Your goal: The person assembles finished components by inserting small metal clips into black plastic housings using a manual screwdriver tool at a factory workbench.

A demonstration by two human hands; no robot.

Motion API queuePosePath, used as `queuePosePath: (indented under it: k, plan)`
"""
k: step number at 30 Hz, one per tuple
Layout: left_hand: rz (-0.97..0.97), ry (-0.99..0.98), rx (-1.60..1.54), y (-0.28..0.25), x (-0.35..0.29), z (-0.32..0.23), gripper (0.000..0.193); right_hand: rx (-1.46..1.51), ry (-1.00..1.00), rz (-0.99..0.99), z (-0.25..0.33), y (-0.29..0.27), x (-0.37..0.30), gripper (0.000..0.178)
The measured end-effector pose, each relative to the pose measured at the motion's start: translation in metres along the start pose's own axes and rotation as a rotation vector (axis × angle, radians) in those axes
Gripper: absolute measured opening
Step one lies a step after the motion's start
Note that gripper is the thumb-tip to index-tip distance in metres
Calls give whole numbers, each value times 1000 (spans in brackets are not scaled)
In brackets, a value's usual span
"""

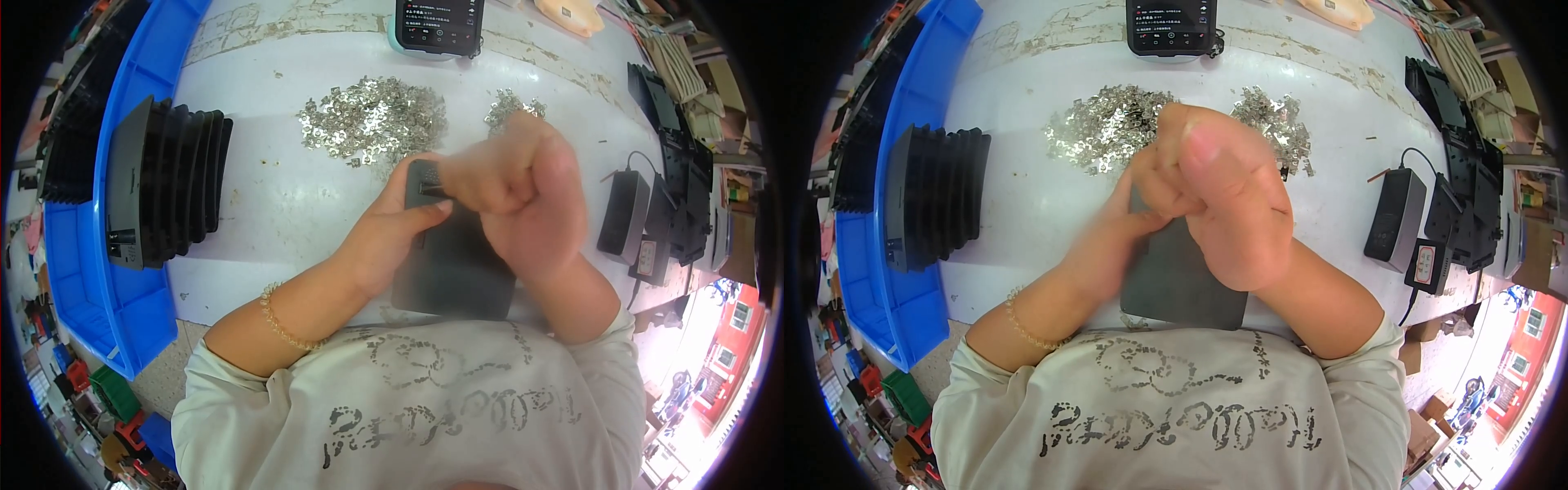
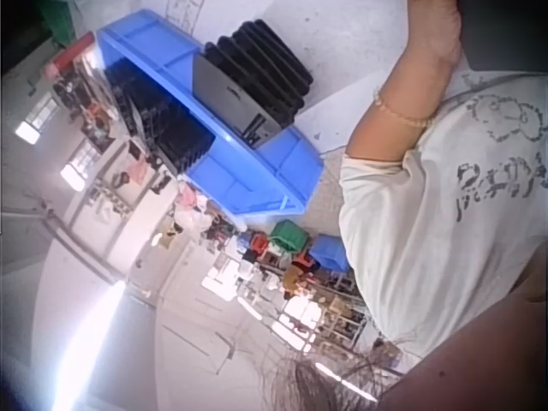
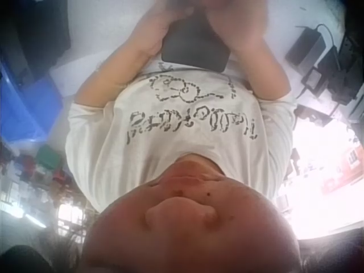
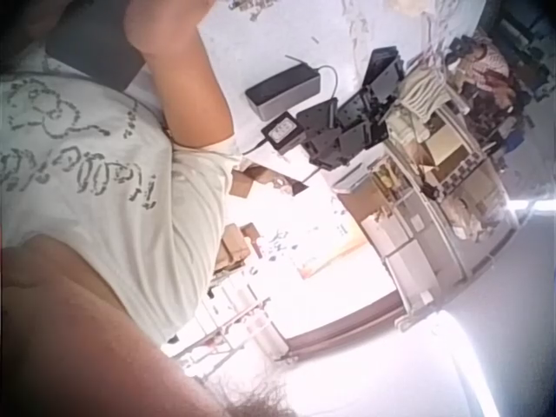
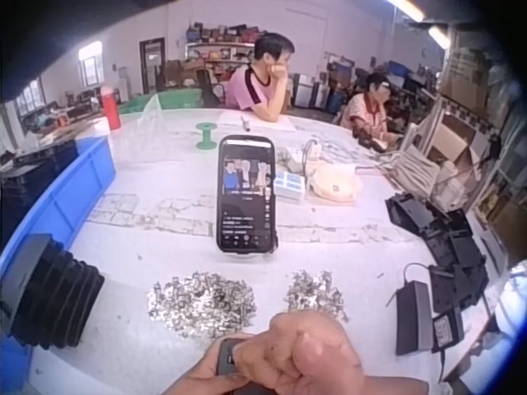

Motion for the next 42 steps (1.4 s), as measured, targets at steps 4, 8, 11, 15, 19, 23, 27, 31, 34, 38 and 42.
queuePosePath:
  k: [4, 8, 11, 15, 19, 23, 27, 31, 34, 38, 42]
  plan:
    - [-42, 7, 63, -7, 2, 2, 42, -40, 35, -27, -9, -5, 1, 41]
    - [-40, 20, 54, -6, 3, 1, 40, 93, -35, -33, -9, -6, 2, 36]
    - [-49, -17, 49, -5, 0, 2, 38, 89, -27, -81, -8, -9, 2, 36]
    - [-27, 18, 46, -3, 2, 2, 39, 126, 23, -46, -11, -8, 3, 36]
    - [20, 28, 31, 2, 2, -1, 41, 83, 36, 60, -6, 4, 3, 37]
    - [59, 47, 100, 10, -3, -4, 42, -72, -133, 110, 40, 8, 3, 34]
    - [111, 67, 245, 20, -13, -8, 47, -923, 4, -122, 65, -32, -6, 18]
    - [183, 64, 317, 31, -16, -8, 45, -1355, 83, -128, 27, -56, -22, 18]
    - [179, 38, 318, 32, -18, -5, 41, -1403, 103, -9, 15, -56, -18, 21]
    - [275, 138, 344, 39, -26, -6, 43, -1551, 95, 139, 0, -55, -2, 23]
    - [424, 401, 553, 57, -47, -22, 41, -1514, 19, 230, -11, -39, 1, 23]
Point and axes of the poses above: each hand's wrist, its own x-axis towards the middle knuckle, its own y-axis out of the palm, z = x × y, the point moved 9 cm from there along x, towards the middle knuckle, and after that the axes turned 3 degrees about z, right-handed, at the moved point
